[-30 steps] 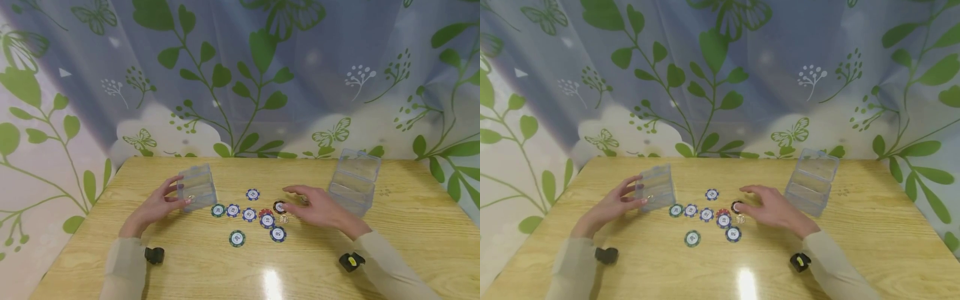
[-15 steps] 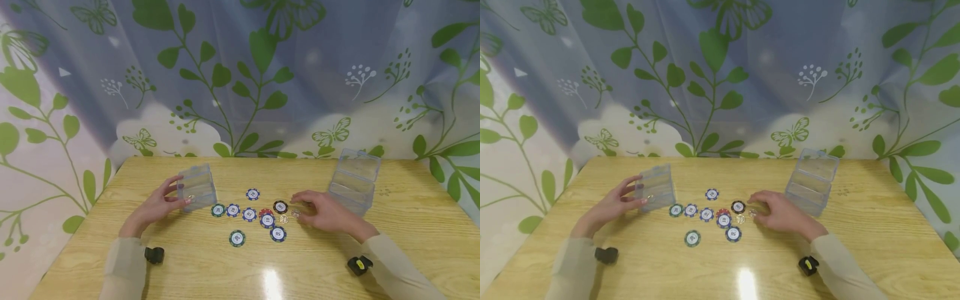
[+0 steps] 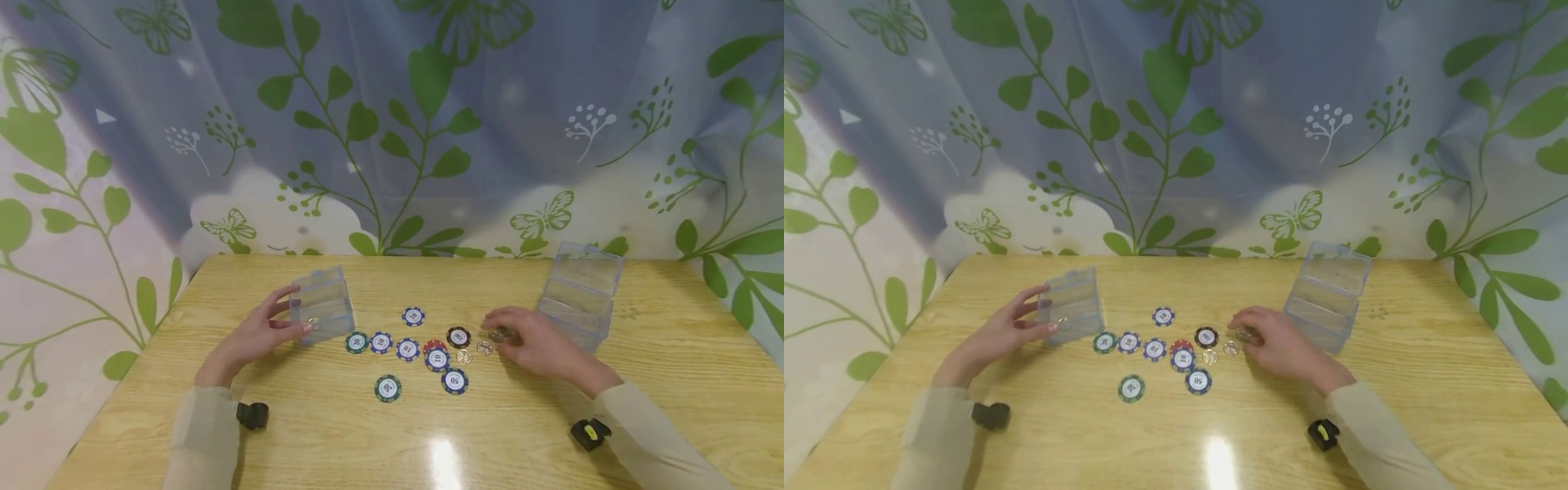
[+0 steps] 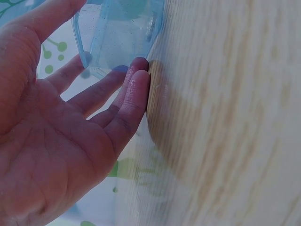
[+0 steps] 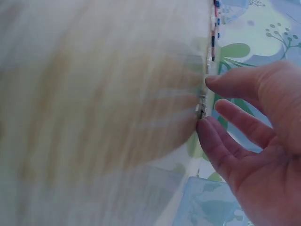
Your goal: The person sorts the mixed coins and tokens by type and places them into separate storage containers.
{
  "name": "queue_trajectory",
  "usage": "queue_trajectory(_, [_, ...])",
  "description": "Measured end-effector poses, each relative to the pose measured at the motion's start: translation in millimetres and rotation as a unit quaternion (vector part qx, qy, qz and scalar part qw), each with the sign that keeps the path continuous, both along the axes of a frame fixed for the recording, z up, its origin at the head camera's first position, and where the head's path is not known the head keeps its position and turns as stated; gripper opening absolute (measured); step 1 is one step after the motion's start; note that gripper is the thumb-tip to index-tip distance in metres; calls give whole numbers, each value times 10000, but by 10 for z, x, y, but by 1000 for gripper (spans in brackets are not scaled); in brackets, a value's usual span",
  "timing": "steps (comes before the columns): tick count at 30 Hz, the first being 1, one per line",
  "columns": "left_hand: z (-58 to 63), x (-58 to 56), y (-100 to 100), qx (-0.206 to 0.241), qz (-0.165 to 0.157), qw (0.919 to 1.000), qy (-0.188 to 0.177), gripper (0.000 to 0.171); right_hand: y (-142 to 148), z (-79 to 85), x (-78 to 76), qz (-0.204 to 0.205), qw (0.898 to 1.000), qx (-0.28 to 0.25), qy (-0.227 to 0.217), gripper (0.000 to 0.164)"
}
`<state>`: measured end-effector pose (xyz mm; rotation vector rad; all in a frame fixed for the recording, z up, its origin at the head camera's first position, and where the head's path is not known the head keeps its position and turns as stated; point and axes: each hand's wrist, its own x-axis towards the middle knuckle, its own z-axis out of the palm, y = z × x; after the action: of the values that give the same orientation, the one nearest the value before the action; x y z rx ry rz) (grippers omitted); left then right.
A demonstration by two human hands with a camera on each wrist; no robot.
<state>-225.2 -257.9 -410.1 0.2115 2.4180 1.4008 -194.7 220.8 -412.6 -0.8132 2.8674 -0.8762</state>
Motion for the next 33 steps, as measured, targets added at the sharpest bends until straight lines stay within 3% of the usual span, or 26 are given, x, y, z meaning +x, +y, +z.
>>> queue_trajectory(4, [-7, -4, 5, -28, -6, 10000, 34, 89, -4, -15, -11, 58, 9998, 138, 101, 34])
queue_trajectory(8, [-5, -9, 1, -76, 27, 10000, 40, 89, 2, -14, -29, 80, 9998, -120, -106, 37])
queue_trajectory(12, [1, -14, -2, -95, 52, 9999, 11, 91, 18, -8, -43, -216, 9990, -279, -263, 36])
queue_trajectory(19, [8, -24, 6, -75, 64, 10000, 16, 90, 34, -4, -60, -623, 9977, 222, 121, 28])
queue_trajectory(25, [13, -22, 4, -58, 91, 9999, -20, 91, 53, 9, -86, -358, 9985, 389, 135, 29])
queue_trajectory(33, [9, -13, 3, -12, 69, 10000, 18, 92, 44, 45, -153, -112, 9979, 641, 2, 17])
